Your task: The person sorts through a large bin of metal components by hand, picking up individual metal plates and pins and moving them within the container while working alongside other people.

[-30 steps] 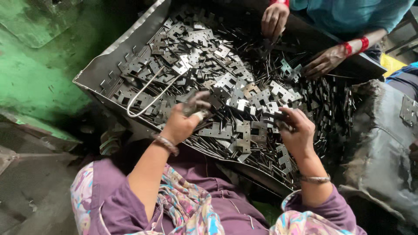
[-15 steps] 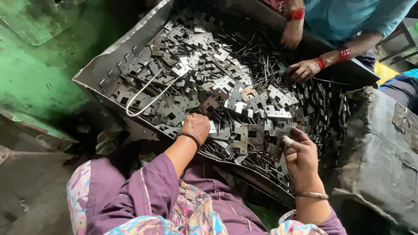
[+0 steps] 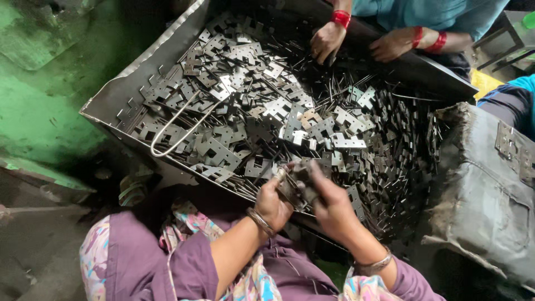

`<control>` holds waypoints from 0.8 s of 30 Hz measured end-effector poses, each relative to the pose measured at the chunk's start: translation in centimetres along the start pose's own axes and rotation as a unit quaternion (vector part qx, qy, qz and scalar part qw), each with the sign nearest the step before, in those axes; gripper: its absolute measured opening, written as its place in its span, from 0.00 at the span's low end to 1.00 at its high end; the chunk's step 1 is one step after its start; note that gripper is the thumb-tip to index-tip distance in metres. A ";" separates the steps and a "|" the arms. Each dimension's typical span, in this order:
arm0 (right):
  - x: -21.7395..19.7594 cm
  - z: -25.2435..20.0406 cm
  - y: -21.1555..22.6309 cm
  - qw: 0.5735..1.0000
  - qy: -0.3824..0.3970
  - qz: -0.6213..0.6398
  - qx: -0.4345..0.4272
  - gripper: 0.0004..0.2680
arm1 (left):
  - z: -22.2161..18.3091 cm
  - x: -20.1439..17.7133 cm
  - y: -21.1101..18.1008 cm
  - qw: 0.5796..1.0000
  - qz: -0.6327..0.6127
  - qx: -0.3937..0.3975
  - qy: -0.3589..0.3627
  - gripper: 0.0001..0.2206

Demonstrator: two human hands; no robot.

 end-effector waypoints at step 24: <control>-38.2 -22.3 -19.7 0.678 -0.295 -0.598 0.309 0.22 | 1.6 0.2 -11.6 0.140 0.982 -0.124 -0.017 0.23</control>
Point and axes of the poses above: each hand's wrist, its own z-axis towards the middle knuckle, its own x-axis out of the palm, y = z × x, the point moved 9 cm from there along z, towards the middle knuckle, and after that the axes turned 9 degrees about y, right-handed, at the moved point
